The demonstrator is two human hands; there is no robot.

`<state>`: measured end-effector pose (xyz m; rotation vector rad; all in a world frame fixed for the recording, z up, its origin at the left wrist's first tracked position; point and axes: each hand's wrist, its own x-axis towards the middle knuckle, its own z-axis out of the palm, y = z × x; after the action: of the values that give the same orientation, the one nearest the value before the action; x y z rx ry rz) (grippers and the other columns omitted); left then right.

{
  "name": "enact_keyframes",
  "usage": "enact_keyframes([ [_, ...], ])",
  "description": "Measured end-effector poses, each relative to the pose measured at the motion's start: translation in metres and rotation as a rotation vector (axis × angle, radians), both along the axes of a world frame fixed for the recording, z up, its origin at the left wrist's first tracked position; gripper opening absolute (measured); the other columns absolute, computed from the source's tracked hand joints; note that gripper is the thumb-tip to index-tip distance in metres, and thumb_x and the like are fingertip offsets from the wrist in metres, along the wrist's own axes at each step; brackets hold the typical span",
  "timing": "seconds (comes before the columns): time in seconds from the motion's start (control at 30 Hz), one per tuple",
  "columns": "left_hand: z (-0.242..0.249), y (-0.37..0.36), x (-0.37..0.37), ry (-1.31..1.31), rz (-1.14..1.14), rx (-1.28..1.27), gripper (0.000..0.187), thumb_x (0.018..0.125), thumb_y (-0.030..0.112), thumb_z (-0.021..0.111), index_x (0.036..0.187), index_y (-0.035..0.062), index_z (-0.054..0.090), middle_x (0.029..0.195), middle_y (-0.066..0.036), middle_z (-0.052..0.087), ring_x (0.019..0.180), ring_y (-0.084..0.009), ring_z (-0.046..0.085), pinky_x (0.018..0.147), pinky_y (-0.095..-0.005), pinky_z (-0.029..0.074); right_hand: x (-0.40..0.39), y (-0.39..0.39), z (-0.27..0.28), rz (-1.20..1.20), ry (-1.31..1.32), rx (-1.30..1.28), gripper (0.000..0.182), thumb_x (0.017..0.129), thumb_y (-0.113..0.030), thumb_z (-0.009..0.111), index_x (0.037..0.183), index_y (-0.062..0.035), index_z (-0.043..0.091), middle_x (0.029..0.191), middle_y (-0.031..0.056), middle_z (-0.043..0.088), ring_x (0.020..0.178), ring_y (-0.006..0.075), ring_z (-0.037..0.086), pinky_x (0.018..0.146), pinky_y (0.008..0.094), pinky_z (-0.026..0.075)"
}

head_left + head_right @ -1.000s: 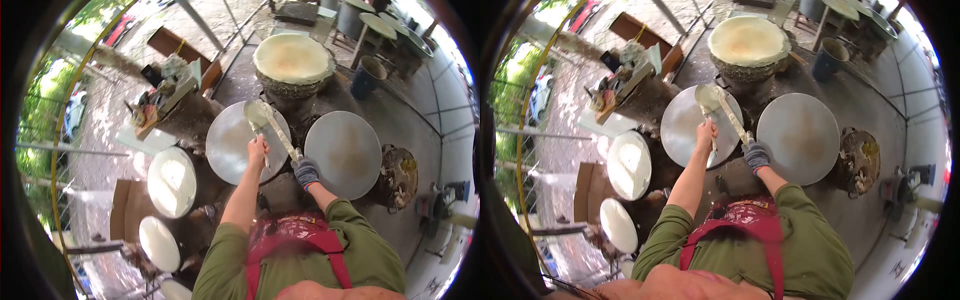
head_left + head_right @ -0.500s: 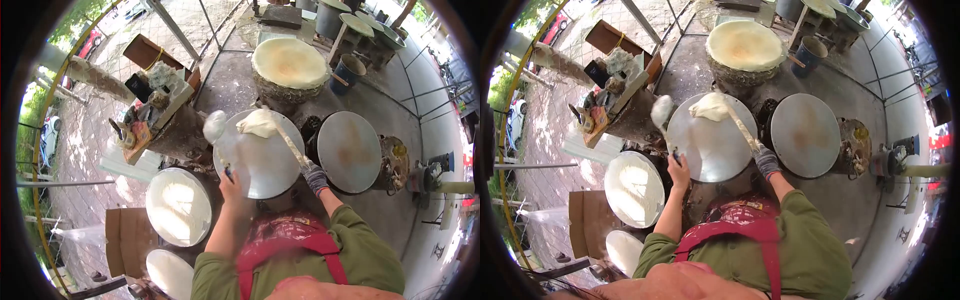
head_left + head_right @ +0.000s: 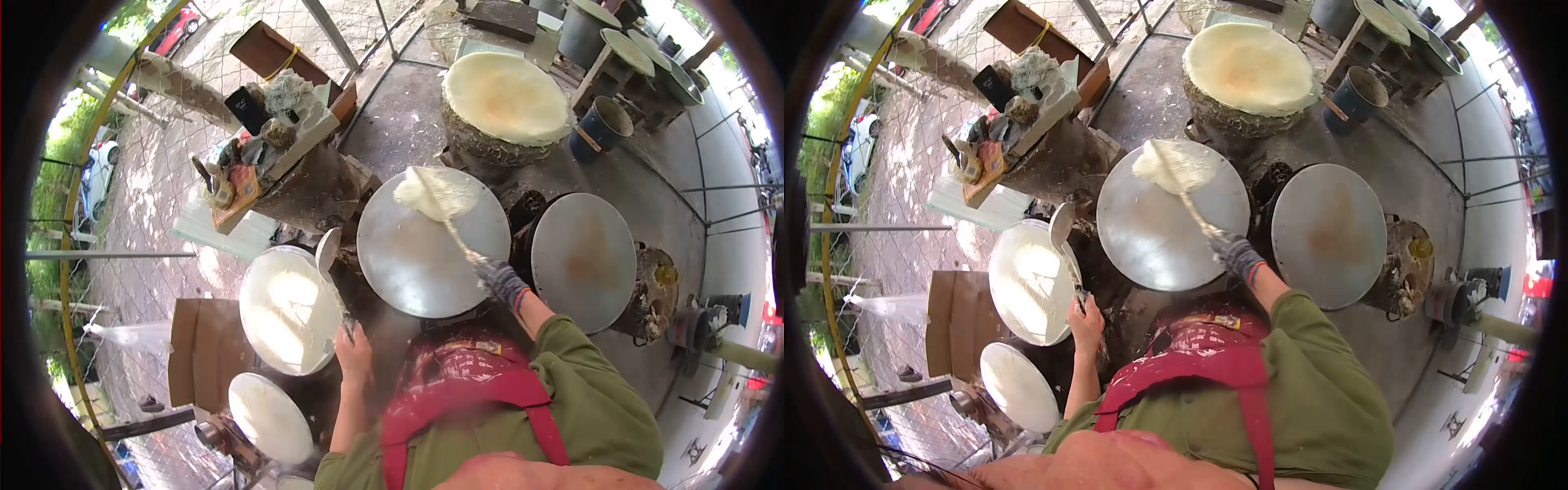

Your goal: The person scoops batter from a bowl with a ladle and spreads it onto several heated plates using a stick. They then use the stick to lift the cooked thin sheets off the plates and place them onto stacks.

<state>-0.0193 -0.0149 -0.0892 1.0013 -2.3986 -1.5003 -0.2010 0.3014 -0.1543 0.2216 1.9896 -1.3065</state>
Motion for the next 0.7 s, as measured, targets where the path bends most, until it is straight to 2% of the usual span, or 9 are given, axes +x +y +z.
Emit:
enact_keyframes([
  [0.03, 0.004, 0.008, 0.004, 0.021, 0.042, 0.057, 0.018, 0.088, 0.014, 0.052, 0.082, -0.0021, 0.053, 0.068, -0.008, 0.053, 0.061, -0.016, 0.05, 0.057, -0.0299, 0.041, 0.0, -0.01, 0.017, -0.01, -0.086, -0.069, 0.03, 0.088, -0.035, 0.054, 0.097, -0.0075, 0.062, 0.066, 0.0027, 0.058, 0.061, 0.0155, 0.055, 0.058, 0.0332, 0.046],
  [0.1, 0.01, 0.018, 0.011, 0.074, 0.124, 0.164, 0.018, 0.088, 0.015, 0.052, 0.082, -0.0018, 0.053, 0.065, -0.004, 0.051, 0.06, -0.0113, 0.048, 0.055, -0.0275, 0.04, -0.013, 0.011, -0.061, 0.085, 0.528, -0.136, 0.028, 0.089, -0.033, 0.052, 0.098, -0.0079, 0.062, 0.061, 0.0021, 0.054, 0.051, 0.0127, 0.049, 0.05, 0.0312, 0.043],
  [0.17, 0.022, 0.028, 0.019, 0.052, 0.166, 0.188, 0.017, 0.088, 0.015, 0.052, 0.083, -0.0013, 0.053, 0.064, -0.001, 0.049, 0.059, -0.0091, 0.045, 0.053, -0.0261, 0.038, -0.046, 0.066, -0.124, 0.438, 1.232, 0.286, 0.027, 0.088, -0.031, 0.053, 0.098, -0.0074, 0.061, 0.059, 0.0016, 0.054, 0.047, 0.0114, 0.046, 0.045, 0.0309, 0.041],
  [0.27, 0.009, 0.034, 0.032, 0.028, 0.197, 0.133, 0.015, 0.089, 0.013, 0.05, 0.084, -0.0005, 0.052, 0.065, 0.001, 0.048, 0.057, -0.0078, 0.044, 0.051, -0.0246, 0.037, -0.054, 0.066, -0.018, 0.085, 0.392, 0.026, 0.028, 0.088, -0.032, 0.053, 0.1, -0.0066, 0.06, 0.061, 0.0025, 0.056, 0.048, 0.0135, 0.048, 0.047, 0.0315, 0.042],
  [0.33, 0.005, 0.041, 0.033, 0.037, 0.271, 0.167, 0.012, 0.09, 0.011, 0.048, 0.082, 0.0027, 0.051, 0.065, 0.003, 0.045, 0.055, -0.0052, 0.04, 0.048, -0.0221, 0.033, -0.053, 0.038, -0.031, -0.172, -0.196, -0.349, 0.03, 0.089, -0.034, 0.053, 0.102, -0.0072, 0.06, 0.061, 0.0017, 0.057, 0.046, 0.0145, 0.047, 0.047, 0.0313, 0.042],
  [0.4, 0.019, 0.055, 0.035, 0.043, 0.299, 0.282, 0.01, 0.09, 0.011, 0.048, 0.083, 0.0047, 0.05, 0.064, 0.004, 0.041, 0.054, -0.0034, 0.037, 0.047, -0.0204, 0.03, -0.04, 0.009, -0.013, 0.29, 0.1, -0.117, 0.03, 0.089, -0.035, 0.052, 0.103, -0.0096, 0.06, 0.064, 0.0032, 0.058, 0.05, 0.0178, 0.051, 0.049, 0.0312, 0.044],
  [0.5, 0.042, 0.072, 0.021, 0.077, 0.346, 0.405, 0.009, 0.091, 0.011, 0.047, 0.083, 0.0078, 0.046, 0.06, 0.006, 0.036, 0.048, -0.002, 0.033, 0.041, -0.0188, 0.026, -0.052, 0.022, 0.0, 0.474, 0.579, -0.048, 0.028, 0.088, -0.029, 0.055, 0.095, -0.0031, 0.06, 0.075, 0.0095, 0.062, 0.06, 0.0194, 0.056, 0.057, 0.0346, 0.046],
  [0.63, 0.031, 0.074, 0.032, 0.112, 0.373, 0.336, 0.013, 0.093, 0.011, 0.046, 0.081, 0.0084, 0.041, 0.054, 0.005, 0.036, 0.039, -0.0036, 0.032, 0.033, -0.0198, 0.026, -0.103, 0.06, 0.014, 0.272, 0.151, 0.13, 0.031, 0.086, -0.032, 0.056, 0.106, -0.0085, 0.06, 0.077, 0.0109, 0.063, 0.068, 0.0223, 0.058, 0.065, 0.0374, 0.047],
  [0.7, 0.021, 0.072, 0.038, 0.103, 0.369, 0.283, 0.013, 0.093, 0.011, 0.046, 0.08, 0.0091, 0.041, 0.054, 0.005, 0.036, 0.038, -0.0034, 0.032, 0.033, -0.0198, 0.026, -0.094, 0.047, -0.074, 0.618, 0.622, -0.089, 0.027, 0.087, -0.027, 0.054, 0.106, -0.0089, 0.06, 0.079, 0.0054, 0.061, 0.071, 0.0144, 0.057, 0.065, 0.0321, 0.047],
])
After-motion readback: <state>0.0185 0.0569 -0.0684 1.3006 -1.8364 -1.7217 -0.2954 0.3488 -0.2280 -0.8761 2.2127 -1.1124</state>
